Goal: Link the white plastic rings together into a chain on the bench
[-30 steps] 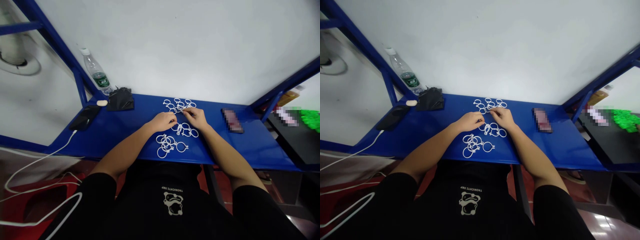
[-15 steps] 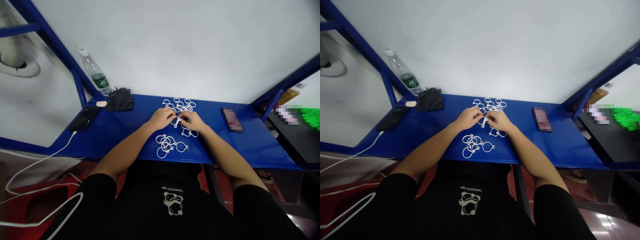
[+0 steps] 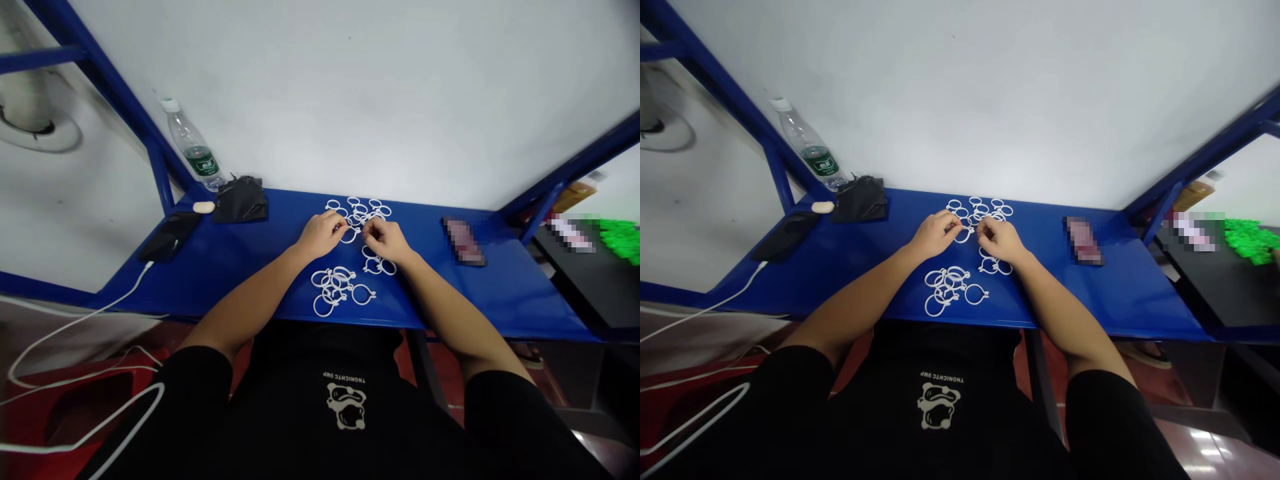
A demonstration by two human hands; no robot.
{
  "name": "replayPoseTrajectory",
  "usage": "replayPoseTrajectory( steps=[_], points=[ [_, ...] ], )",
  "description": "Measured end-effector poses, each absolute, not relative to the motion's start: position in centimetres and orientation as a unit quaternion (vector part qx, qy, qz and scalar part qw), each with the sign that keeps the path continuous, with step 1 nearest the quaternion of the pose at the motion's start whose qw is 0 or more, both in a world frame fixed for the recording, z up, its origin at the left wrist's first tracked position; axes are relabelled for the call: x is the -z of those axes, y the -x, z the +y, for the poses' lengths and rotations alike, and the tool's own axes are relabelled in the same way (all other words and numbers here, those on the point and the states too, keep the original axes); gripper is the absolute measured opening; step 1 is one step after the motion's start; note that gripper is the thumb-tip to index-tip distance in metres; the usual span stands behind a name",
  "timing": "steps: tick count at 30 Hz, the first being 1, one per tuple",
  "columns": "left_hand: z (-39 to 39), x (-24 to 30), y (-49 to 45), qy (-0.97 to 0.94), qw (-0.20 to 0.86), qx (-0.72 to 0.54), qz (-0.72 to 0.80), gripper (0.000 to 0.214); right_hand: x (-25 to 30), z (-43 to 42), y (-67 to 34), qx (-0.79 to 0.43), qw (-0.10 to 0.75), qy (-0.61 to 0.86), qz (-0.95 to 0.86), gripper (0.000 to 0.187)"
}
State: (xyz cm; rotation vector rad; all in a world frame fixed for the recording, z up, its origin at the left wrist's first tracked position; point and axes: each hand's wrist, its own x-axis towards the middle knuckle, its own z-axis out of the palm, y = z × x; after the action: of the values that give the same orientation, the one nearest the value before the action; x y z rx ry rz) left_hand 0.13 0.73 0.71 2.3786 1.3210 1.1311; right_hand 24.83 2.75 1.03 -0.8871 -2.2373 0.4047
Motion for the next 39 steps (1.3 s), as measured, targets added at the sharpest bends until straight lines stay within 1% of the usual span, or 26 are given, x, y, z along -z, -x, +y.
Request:
replayPoseTrajectory(
  steps=[4,8,17,23,33,36,39],
  points=[
    [0.4,-0.8,-0.3,-0.806,0.101,-0.373,0.449,0.013,-1.1,2.6,-24.9,-0.180,0.336,0.315,-0.869,0.023],
    [0.5,-0.7,-0.4,-0.811,0.102,-0.366,0.444,0.012,-1.0,2.6,-24.6,-0.151,0.344,0.300,-0.877,0.022],
    [0.9,0.0,-0.6,-0.827,0.057,-0.394,0.397,0.006,-0.6,2.8,-24.6,-0.124,0.341,0.302,-0.882,0.023],
    [1.0,-0.1,-0.5,-0.833,0.059,-0.386,0.393,0.011,-0.6,2.5,-24.2,-0.098,0.346,0.298,-0.884,0.025],
    [1.3,0.0,-0.4,-0.846,0.058,-0.368,0.381,0.014,-0.4,2.1,-23.7,-0.090,0.324,0.311,-0.889,0.027],
    [1.3,-0.3,-0.2,-0.837,0.057,-0.369,0.400,0.009,-0.5,2.4,-23.9,-0.050,0.316,0.351,-0.880,0.027],
    [1.0,-0.7,0.1,-0.849,0.089,-0.342,0.394,0.010,-0.9,2.9,-24.4,0.012,0.316,0.404,-0.858,0.029]
  ],
)
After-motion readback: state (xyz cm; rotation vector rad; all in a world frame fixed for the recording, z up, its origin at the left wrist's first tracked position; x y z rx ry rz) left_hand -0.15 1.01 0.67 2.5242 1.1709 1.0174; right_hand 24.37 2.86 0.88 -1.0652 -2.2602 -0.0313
